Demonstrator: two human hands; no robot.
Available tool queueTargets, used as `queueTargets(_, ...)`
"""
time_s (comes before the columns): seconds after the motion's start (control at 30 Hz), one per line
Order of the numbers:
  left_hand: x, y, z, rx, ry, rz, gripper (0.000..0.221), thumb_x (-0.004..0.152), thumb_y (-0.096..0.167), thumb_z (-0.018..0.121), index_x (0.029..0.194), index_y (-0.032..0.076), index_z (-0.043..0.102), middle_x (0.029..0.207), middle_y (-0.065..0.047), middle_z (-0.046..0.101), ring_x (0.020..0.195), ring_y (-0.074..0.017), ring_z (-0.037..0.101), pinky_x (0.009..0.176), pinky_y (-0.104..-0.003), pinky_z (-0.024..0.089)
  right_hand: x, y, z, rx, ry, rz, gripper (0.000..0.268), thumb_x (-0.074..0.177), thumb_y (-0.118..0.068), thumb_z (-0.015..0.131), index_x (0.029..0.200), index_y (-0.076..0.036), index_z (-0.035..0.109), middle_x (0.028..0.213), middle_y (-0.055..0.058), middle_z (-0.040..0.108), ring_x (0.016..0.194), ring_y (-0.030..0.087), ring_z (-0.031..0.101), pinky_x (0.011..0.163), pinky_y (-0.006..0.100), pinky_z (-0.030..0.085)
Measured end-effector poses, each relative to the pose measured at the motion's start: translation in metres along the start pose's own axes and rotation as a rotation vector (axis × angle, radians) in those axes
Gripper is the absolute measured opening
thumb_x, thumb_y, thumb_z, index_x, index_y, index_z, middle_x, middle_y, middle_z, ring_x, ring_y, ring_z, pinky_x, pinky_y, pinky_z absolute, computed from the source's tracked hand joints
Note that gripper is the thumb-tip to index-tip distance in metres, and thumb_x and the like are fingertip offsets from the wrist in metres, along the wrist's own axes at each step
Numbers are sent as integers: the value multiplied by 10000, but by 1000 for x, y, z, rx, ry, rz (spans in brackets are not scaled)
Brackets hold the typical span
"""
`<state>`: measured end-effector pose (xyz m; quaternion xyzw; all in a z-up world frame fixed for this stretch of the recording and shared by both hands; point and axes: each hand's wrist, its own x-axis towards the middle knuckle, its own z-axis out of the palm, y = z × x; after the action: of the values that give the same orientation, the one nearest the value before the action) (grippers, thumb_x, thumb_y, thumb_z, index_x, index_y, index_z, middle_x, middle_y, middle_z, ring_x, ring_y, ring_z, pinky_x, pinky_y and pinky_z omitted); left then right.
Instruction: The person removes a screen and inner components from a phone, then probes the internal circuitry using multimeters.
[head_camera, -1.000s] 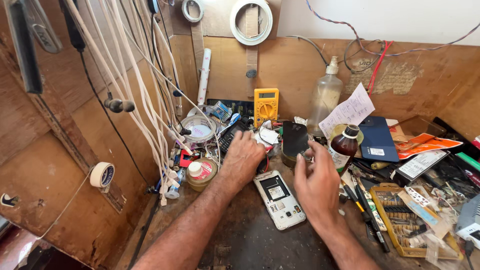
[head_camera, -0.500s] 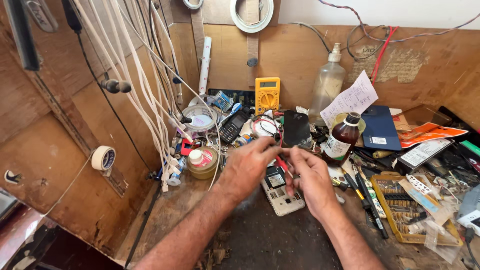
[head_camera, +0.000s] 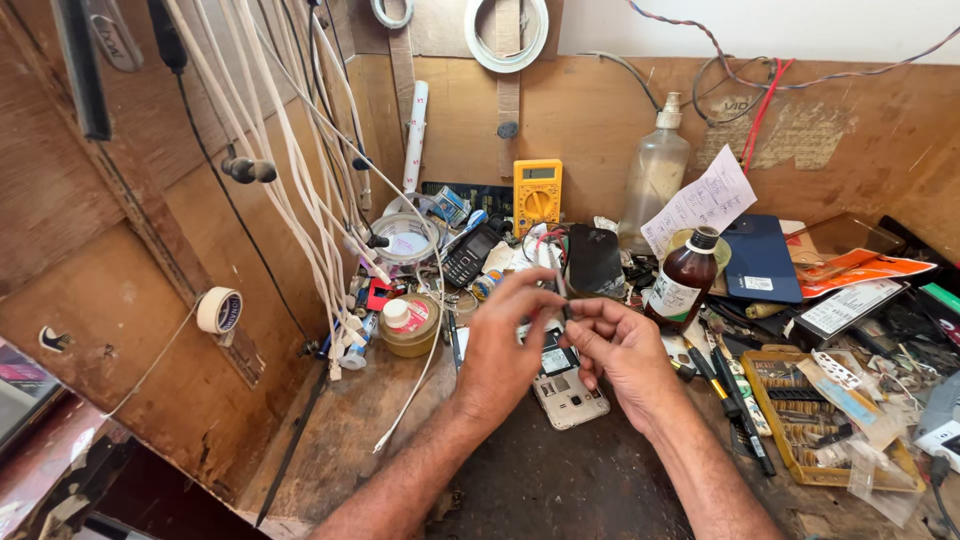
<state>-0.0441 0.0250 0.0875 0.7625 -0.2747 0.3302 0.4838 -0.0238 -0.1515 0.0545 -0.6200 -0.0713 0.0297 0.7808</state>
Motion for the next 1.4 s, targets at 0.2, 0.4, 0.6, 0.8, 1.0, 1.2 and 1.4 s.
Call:
queueTargets(0.2,-1,-18,-3,-282,259,-275,260,914,-39,664,1135,-12,530,1310,-95,571,1001,-202,748,853,-302,618,4,8,-7,-121,75,-66,360,948,-62,643,1294,33,661,852,73,713,532,65,525,449,227,430)
queueTargets(0.4,-9,-42,-5,-314,44,-663,293,977,124,548,1257,37,566,864,-47,738,554,-107,644,409,-264,475,3,10,0,-274,127,-89,317,956,-77,637,1253,17,692,821,78,714,491,76,501,411,248,399)
queueTargets(0.6,-15,-41,14,-716,227,-920,346,1051,343,524,1183,24,531,718,-108,675,444,-81,445,367,-235,335,2,14,5,-556,80,-233,304,933,-107,670,1221,-22,716,904,48,783,708,82,642,603,252,522)
queueTargets(0.8,-12,-29,23,-888,24,-817,283,998,240,647,1106,-21,661,753,-62,688,535,-95,595,432,-251,475,2,15,3,-601,9,-461,248,975,-143,659,1157,5,740,984,28,782,905,87,698,818,264,549)
queueTargets(1.0,-10,-15,32,-803,188,-699,222,911,200,720,1013,11,774,863,-19,750,703,-63,706,577,-255,623,-3,9,6,-521,60,-417,275,989,-177,708,1174,20,761,994,32,697,708,89,584,589,261,462)
queueTargets(1.2,-11,-13,33,-494,235,-632,280,973,248,761,927,-21,823,745,-20,647,680,-68,507,556,-224,407,-3,5,5,-84,105,-243,215,961,-170,717,1075,5,769,824,9,706,637,35,572,544,211,458)
queueTargets(1.4,-19,-11,29,-400,182,-776,291,896,255,772,814,-23,757,712,-44,740,601,-102,697,508,-230,522,-5,7,10,-102,30,-144,217,952,-209,686,980,-6,758,726,20,688,528,77,592,472,244,487)
